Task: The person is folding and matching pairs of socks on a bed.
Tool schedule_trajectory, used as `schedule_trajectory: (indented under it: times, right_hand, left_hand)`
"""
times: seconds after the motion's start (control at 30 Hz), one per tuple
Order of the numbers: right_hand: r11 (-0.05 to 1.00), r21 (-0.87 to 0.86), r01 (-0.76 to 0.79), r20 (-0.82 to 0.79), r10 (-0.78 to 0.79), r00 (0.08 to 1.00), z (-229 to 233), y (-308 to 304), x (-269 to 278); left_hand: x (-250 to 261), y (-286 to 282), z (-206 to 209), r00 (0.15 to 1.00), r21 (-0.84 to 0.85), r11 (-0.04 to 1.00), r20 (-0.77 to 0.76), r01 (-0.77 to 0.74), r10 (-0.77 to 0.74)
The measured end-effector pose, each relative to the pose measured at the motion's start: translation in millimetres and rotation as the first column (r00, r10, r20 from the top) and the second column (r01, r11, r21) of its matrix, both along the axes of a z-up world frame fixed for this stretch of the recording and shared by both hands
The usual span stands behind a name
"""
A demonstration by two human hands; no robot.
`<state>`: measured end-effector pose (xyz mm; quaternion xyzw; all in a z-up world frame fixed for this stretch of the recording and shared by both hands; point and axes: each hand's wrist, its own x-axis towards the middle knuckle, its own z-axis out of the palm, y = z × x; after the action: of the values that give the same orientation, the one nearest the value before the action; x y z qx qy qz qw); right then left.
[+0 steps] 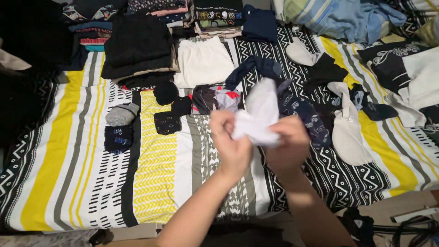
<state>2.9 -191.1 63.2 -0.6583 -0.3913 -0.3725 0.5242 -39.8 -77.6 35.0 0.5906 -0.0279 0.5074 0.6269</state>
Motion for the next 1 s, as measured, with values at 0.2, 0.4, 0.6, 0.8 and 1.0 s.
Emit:
schedule_trajectory:
  times: [0.2,0.4,0.6,0.8,1.0]
  right_hand:
    - [0.922,-0.387,-0.013,0.072,0.044,0.996,30.0,38.7,-44.4]
    - [0.915,-0.392,-0.101,0.042,0.127,0.991,19.6,45.4,-34.4]
    - [0.884,-0.423,-0.197,-0.042,0.198,0.979,18.5,46.4,-24.2]
    - [0.993,-0.102,-0.056,0.127,0.069,0.989,-8.6,31.4,14.4]
    - [0.831,0.554,-0.059,-0.802,0.551,0.229,-18.3,27.5,58.2]
  left_hand:
    - [44.7,22.5,-38.5,0.951,-0.563,0.778,0.043,0.277,-0.308]
    - [46.3,33.3,-51.2,0.941,-0.632,0.738,-0.040,0.236,-0.335]
    - [48.6,41.6,-66.6,0.876,-0.740,0.564,0.070,0.367,-0.477]
    - [50.7,65.3,-92.6,0.331,-0.661,-0.346,0.677,0.666,-0.657]
    - [41.8,71.4,-94.3,0.211,-0.607,-0.500,0.740,0.617,-0.639]
